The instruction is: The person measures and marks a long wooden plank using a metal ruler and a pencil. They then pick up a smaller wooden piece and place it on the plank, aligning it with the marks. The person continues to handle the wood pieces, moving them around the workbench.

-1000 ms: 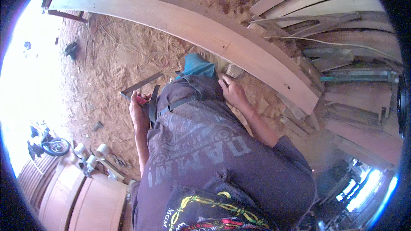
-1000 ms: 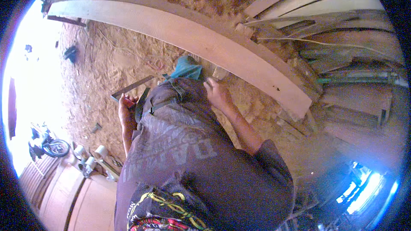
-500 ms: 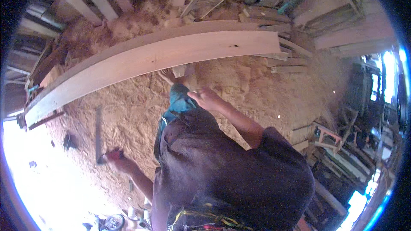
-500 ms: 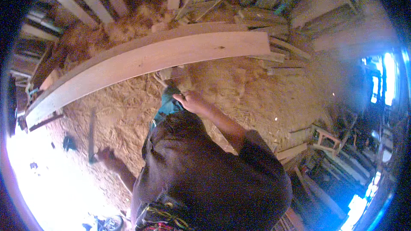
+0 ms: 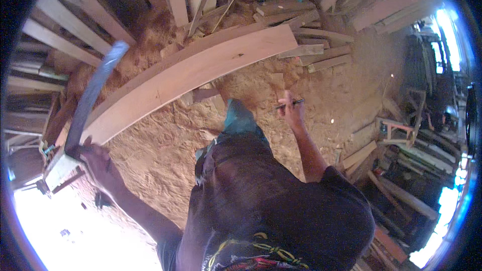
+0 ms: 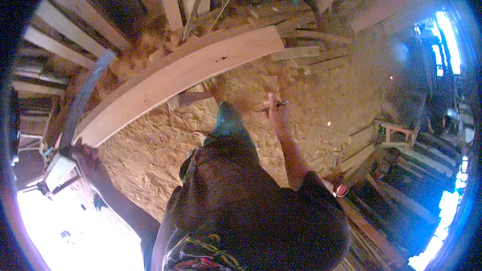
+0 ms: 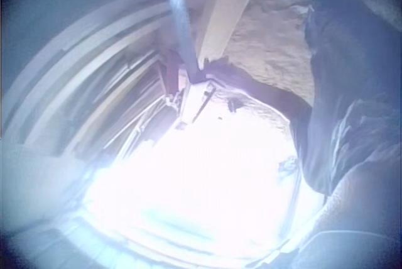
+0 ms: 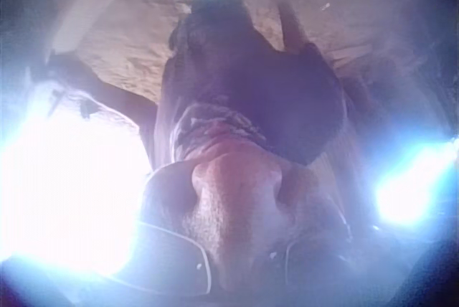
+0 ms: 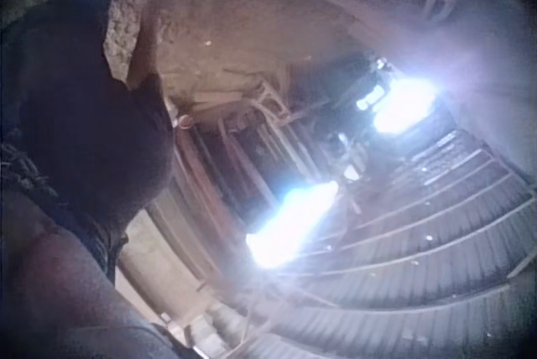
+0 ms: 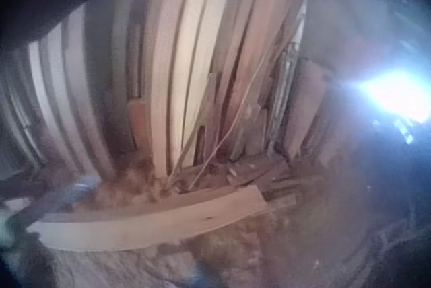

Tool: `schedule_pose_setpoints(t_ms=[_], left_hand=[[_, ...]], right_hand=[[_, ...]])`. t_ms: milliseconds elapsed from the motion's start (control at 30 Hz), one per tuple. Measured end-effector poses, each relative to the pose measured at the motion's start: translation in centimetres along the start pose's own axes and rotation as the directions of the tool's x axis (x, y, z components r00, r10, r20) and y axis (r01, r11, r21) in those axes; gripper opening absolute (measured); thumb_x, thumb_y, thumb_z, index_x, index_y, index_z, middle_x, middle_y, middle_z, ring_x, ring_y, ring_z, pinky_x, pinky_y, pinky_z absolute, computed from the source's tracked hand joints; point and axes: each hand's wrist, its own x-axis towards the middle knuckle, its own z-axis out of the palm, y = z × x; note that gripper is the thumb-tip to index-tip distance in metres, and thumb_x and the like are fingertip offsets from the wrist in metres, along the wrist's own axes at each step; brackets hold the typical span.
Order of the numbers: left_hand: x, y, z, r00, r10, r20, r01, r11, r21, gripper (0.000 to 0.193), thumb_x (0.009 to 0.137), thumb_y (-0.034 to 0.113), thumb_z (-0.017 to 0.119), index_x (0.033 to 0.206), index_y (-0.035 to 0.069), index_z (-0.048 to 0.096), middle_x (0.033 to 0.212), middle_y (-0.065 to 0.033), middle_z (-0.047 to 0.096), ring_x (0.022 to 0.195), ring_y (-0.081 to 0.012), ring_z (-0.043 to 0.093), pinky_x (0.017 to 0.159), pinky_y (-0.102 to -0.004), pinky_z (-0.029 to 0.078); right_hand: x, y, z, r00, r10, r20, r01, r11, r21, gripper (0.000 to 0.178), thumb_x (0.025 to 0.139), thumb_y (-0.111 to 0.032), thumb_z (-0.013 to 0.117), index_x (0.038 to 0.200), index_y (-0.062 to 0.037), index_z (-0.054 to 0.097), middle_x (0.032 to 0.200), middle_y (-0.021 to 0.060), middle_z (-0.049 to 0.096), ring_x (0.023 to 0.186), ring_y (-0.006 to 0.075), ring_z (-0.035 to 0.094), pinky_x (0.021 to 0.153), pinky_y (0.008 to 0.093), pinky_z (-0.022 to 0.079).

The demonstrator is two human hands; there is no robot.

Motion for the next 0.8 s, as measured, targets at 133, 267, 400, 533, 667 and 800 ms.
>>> schedule_pose_setpoints(t_ms=[133, 267, 400, 533, 667, 800], left_hand=[[6.2, -5.1, 10.2, 0.964, -0.050, 0.262, 0.002, 0.984, 0.180, 0.039, 0.109, 0.042, 0.059, 0.121, 0.006, 0.064, 0.071, 0.0026, 0.052, 0.057, -0.0086, 0.046, 0.052, -0.0240, 0.035], [9.9, -9.7, 22.5, 0.824, -0.395, 0.407, 0.188, 0.867, 0.461, 0.029, 0.107, 0.038, 0.063, 0.104, 0.010, 0.069, 0.074, 0.0037, 0.060, 0.059, -0.0069, 0.051, 0.052, -0.0246, 0.038], [13.4, -16.4, 34.7, 0.478, -0.617, 0.625, 0.199, 0.769, 0.607, 0.028, 0.105, 0.038, 0.066, 0.099, 0.011, 0.070, 0.075, 0.0046, 0.063, 0.058, -0.0062, 0.053, 0.051, -0.0244, 0.038], [14.9, -23.1, 43.9, 0.230, -0.785, 0.575, 0.024, 0.595, 0.803, 0.041, 0.097, 0.051, 0.073, 0.104, 0.010, 0.072, 0.080, 0.0013, 0.067, 0.059, -0.0080, 0.054, 0.053, -0.0255, 0.041], [13.3, -27.4, 48.0, 0.249, -0.664, 0.705, -0.251, 0.659, 0.709, 0.062, 0.088, 0.055, 0.081, 0.123, 0.004, 0.072, 0.104, -0.0110, 0.076, 0.086, -0.0219, 0.071, 0.080, -0.0352, 0.056], [12.2, -29.2, 49.9, 0.149, -0.727, 0.670, -0.258, 0.626, 0.736, 0.079, 0.081, 0.054, 0.086, 0.137, 0.002, 0.066, 0.128, -0.0206, 0.073, 0.119, -0.0359, 0.070, 0.107, -0.0439, 0.052]], right_hand=[[0.0, 0.4, -4.2, 0.972, 0.014, -0.235, 0.020, 0.990, 0.142, 0.052, 0.104, -0.051, 0.062, 0.108, -0.0007, 0.075, 0.076, 0.0041, 0.068, 0.059, 0.0128, 0.065, 0.053, 0.0279, 0.053], [2.5, 1.3, -7.5, 0.917, 0.067, -0.392, 0.057, 0.953, 0.297, 0.046, 0.104, -0.048, 0.065, 0.112, -0.0042, 0.076, 0.087, 0.0035, 0.072, 0.072, 0.0131, 0.069, 0.060, 0.0286, 0.054], [7.9, 0.8, -8.4, 0.914, 0.149, -0.377, -0.022, 0.947, 0.320, 0.045, 0.103, -0.047, 0.067, 0.116, -0.0056, 0.076, 0.090, 0.0027, 0.071, 0.082, 0.0124, 0.070, 0.065, 0.0286, 0.054], [11.7, -1.4, -8.1, 0.945, 0.068, -0.319, 0.040, 0.946, 0.320, 0.041, 0.104, -0.043, 0.067, 0.118, -0.0053, 0.076, 0.092, 0.0021, 0.070, 0.085, 0.0116, 0.069, 0.065, 0.0282, 0.053], [13.7, -3.6, -8.8, 0.939, 0.151, -0.310, -0.073, 0.966, 0.250, 0.038, 0.105, -0.040, 0.067, 0.119, -0.0059, 0.076, 0.093, 0.0012, 0.070, 0.084, 0.0112, 0.068, 0.066, 0.0284, 0.053], [15.9, -5.6, -9.6, 0.934, 0.192, -0.302, -0.128, 0.967, 0.218, 0.037, 0.106, -0.039, 0.066, 0.119, -0.0064, 0.076, 0.094, 0.0009, 0.070, 0.085, 0.0106, 0.068, 0.066, 0.0274, 0.053]])
